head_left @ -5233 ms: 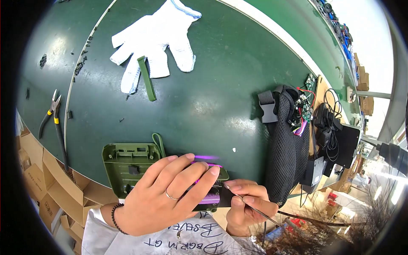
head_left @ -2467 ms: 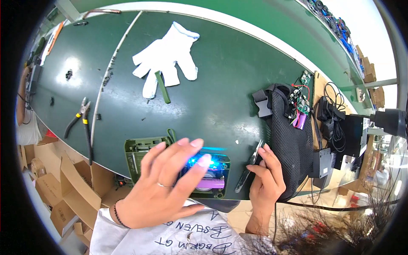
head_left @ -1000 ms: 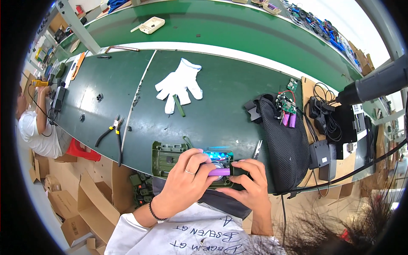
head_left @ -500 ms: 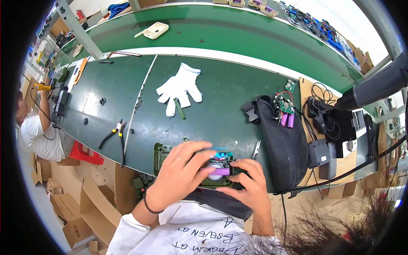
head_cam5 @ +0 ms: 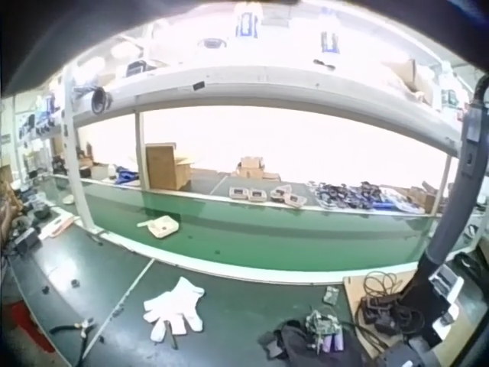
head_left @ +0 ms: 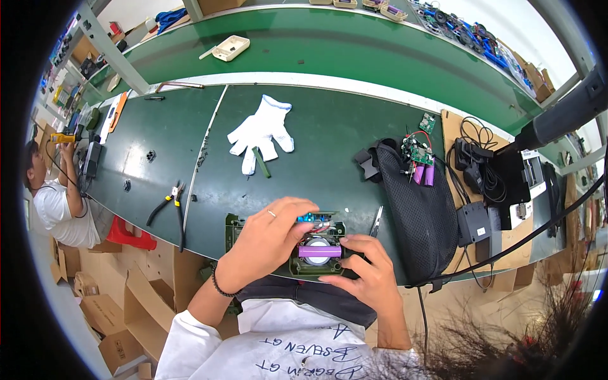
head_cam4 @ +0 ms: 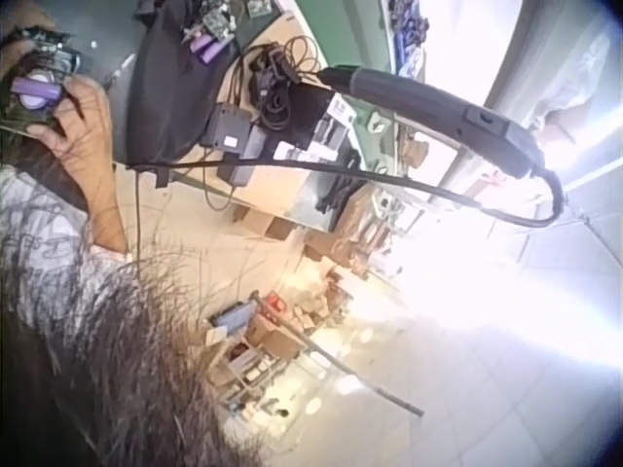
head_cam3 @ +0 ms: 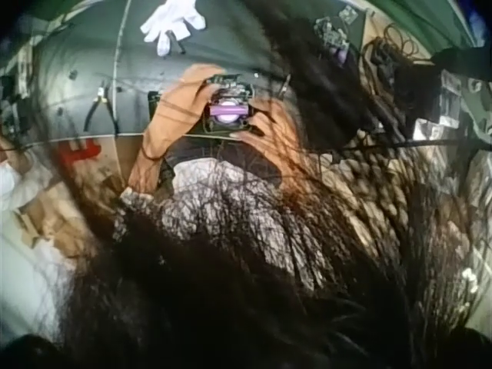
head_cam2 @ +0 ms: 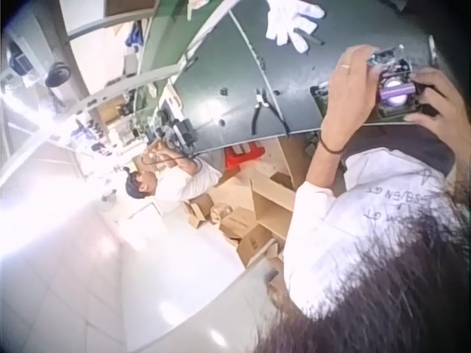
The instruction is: The person assembles a green plastic device housing by inserting internal electronic components such as speaker modules, PCB boards, wires, and a battery, using a power screwdriver, pliers, and tweezers.
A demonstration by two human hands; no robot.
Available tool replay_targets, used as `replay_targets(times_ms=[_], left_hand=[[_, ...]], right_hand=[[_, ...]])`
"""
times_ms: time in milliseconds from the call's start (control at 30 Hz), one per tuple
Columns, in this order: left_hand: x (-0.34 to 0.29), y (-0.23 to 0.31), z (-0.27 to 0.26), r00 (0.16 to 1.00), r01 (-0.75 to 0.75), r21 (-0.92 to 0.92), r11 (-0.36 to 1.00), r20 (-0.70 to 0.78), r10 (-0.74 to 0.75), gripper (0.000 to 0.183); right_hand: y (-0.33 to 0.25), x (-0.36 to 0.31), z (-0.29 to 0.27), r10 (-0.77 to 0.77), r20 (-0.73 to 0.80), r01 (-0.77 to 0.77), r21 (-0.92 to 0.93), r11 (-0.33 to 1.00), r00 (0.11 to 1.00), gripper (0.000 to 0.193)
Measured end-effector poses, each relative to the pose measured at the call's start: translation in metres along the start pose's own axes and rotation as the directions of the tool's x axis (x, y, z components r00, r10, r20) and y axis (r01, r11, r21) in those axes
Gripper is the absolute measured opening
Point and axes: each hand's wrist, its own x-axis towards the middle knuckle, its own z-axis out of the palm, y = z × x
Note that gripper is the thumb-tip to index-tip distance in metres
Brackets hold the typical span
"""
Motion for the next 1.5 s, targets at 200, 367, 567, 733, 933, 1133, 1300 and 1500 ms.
replay_targets(times_ms=[200, 367, 567, 733, 933, 1133, 1300, 1500], left_hand=[[0.007, -0.011, -0.016, 0.989, 0.144, -0.035, 0.989, -0.040, -0.145, 0.022], [0.006, -0.016, -0.024, 0.990, 0.141, 0.162, 0.977, -0.017, -0.140, 0.026], [0.004, 0.000, -0.037, 0.982, -0.104, 0.163, 0.981, 0.171, 0.075, 0.027], [0.016, 0.005, -0.033, 0.901, -0.265, 0.250, 0.931, 0.409, 0.146, 0.014], [0.022, 0.007, -0.032, 0.869, -0.353, 0.392, 0.850, 0.475, 0.142, 0.011], [0.028, -0.005, -0.033, 0.862, -0.247, 0.162, 0.955, 0.487, 0.141, 0.007], [0.024, -0.012, -0.039, 0.863, -0.092, -0.010, 0.996, 0.498, 0.085, 0.007], [0.013, -0.027, -0.042, 0.868, 0.044, -0.201, 0.979, 0.493, 0.063, 0.011]], right_hand=[[-0.003, 0.004, -0.003, -0.023, 0.021, 0.023, -0.010, 1.000, 1.000, 0.043], [-0.006, 0.006, -0.003, -0.014, 0.027, 0.015, -0.020, 1.000, 1.000, 0.043], [-0.006, 0.007, -0.002, -0.012, 0.027, 0.013, -0.026, 1.000, 1.000, 0.044], [-0.008, 0.008, -0.004, -0.005, 0.044, 0.006, -0.038, 0.999, 0.999, 0.042], [-0.007, 0.007, -0.003, -0.006, 0.026, 0.006, -0.026, 1.000, 1.000, 0.044], [-0.006, 0.006, -0.004, -0.006, 0.031, 0.007, -0.030, 1.000, 1.000, 0.044], [-0.006, 0.006, -0.003, 0.004, 0.025, -0.003, -0.030, 1.000, 1.000, 0.044], [-0.007, 0.009, -0.002, -0.013, 0.034, 0.015, -0.037, 0.999, 0.999, 0.044]])
